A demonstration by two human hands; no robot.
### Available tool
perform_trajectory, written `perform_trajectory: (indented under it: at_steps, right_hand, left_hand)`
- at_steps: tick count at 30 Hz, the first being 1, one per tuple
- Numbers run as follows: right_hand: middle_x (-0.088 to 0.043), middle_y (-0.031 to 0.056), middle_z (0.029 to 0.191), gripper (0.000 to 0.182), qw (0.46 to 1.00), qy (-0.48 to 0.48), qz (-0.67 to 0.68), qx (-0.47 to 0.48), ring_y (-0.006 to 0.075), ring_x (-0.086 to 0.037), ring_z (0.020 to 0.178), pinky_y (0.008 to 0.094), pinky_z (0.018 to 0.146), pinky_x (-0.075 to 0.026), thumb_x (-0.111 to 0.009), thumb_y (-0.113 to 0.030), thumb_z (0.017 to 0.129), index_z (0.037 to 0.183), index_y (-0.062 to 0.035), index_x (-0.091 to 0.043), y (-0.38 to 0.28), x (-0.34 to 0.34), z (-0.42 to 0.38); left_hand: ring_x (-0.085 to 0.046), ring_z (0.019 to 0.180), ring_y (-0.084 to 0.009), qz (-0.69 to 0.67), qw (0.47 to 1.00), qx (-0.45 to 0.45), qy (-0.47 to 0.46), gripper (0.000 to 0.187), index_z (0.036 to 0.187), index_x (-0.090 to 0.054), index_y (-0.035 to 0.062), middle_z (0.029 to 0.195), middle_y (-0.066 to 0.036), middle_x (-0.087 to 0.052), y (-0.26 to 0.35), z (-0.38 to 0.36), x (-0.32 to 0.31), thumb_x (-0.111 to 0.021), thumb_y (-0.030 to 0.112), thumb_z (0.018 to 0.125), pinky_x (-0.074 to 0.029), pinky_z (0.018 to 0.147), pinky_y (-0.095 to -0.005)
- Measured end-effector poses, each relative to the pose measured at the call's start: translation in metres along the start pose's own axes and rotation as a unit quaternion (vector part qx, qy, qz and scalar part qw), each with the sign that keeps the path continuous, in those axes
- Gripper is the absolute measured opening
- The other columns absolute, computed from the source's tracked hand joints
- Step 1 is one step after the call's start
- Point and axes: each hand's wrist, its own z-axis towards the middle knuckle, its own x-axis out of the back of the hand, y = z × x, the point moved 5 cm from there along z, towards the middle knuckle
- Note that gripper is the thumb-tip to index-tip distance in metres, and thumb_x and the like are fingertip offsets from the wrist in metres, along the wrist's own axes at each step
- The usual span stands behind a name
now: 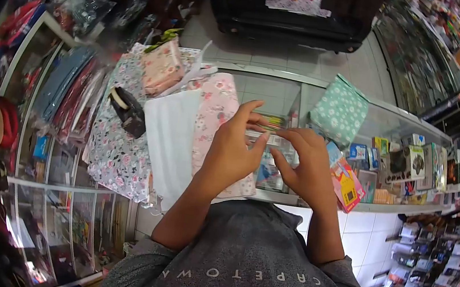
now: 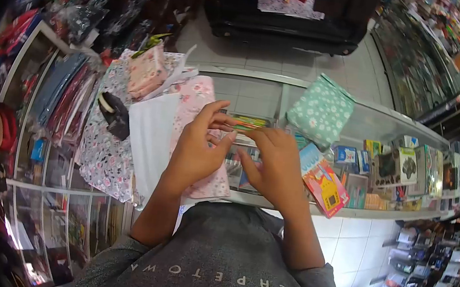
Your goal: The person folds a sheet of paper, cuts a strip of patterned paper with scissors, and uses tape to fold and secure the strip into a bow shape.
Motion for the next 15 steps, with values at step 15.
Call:
perform_trajectory:
  at_steps: [15]
  right_hand:
    - [-0.069, 0.0149, 0.095, 0.029, 0.954, -0.213, -0.190, 0.090, 0.0330, -0.066, 0.097, 0.0442, 0.079, -0.054, -0.076, -0.013, 0.068, 0.096, -0.0078, -0.070, -0.004, -0.228, 0.212]
  left_hand:
    - [-0.066, 0.096, -0.0180, 0.058, 0.986, 0.087, 0.131, 0.053, 0.134, -0.046, 0.0015, 0.109, -0.013, -0.066, -0.052, -0.063, 0.124, -0.067, 0.003, 0.086, -0.053, 0.068, -0.0274]
